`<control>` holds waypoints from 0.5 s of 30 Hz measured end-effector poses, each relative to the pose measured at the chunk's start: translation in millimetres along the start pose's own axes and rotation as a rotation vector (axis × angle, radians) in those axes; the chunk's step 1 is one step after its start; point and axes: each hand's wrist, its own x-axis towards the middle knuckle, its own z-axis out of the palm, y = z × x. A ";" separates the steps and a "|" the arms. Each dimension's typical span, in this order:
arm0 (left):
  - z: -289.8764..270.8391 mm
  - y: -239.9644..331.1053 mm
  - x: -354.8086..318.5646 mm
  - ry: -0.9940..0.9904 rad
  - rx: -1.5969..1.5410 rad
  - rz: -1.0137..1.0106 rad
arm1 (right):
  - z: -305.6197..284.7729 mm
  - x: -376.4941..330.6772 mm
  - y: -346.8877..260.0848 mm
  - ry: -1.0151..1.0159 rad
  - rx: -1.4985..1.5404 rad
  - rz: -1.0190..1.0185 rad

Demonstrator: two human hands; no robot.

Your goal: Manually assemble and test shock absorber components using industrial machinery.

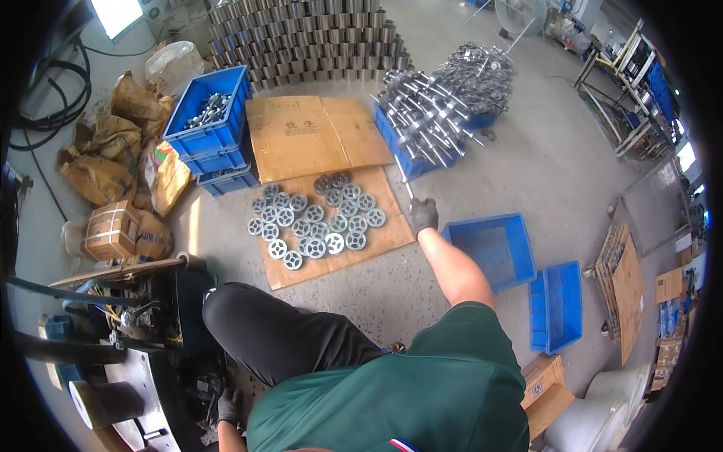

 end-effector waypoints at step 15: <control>-9.6 -4.9 -15.3 0.123 -0.201 -0.093 | 82.3 -94.3 -51.3 -0.433 -0.141 -0.527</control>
